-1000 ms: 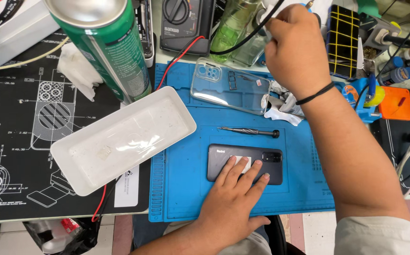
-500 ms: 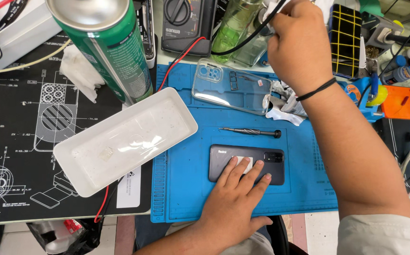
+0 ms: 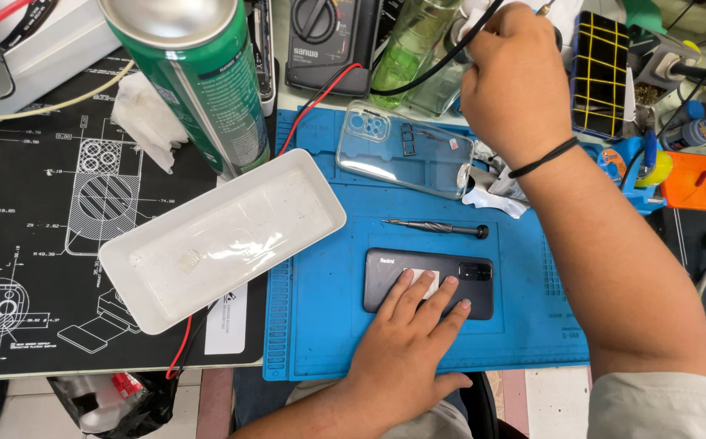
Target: The person applies adhesive to the back of a disassembled smartphone, then places the back cover and presses it into place. They wipe the exterior with a cloth, power on the device, and insert a SIM card using a SIM tool.
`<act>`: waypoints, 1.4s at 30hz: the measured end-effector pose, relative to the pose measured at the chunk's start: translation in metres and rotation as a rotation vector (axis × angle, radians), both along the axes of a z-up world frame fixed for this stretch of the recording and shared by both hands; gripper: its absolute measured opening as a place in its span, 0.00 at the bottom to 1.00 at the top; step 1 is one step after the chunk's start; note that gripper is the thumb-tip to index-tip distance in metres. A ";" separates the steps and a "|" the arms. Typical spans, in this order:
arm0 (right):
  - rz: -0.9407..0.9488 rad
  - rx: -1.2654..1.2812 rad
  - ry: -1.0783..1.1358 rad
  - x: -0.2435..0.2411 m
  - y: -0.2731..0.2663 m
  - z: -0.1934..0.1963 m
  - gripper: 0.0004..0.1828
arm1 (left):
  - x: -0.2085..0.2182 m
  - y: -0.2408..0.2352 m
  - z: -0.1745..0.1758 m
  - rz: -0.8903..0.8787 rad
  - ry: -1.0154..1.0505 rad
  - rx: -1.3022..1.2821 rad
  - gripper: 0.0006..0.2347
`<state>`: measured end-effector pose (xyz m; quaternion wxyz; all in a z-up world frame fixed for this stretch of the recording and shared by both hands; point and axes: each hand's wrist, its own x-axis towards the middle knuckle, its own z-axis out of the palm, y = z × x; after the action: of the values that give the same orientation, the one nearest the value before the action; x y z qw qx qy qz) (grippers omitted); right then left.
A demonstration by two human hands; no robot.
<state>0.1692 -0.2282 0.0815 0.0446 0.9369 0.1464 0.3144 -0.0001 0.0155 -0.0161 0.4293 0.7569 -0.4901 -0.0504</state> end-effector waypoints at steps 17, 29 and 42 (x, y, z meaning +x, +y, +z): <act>-0.067 0.003 -0.010 0.002 0.004 -0.005 0.11 | 0.001 0.003 0.001 0.022 -0.024 -0.032 0.36; -0.062 -0.005 -0.026 0.001 0.004 -0.005 0.12 | 0.000 0.003 0.001 0.009 -0.007 -0.025 0.36; -0.043 0.006 -0.014 -0.002 -0.003 -0.014 0.11 | 0.000 0.002 0.001 0.004 -0.020 0.012 0.36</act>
<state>0.1667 -0.2315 0.0672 0.0494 0.9377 0.1249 0.3206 -0.0005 0.0178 -0.0150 0.4199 0.7609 -0.4926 -0.0450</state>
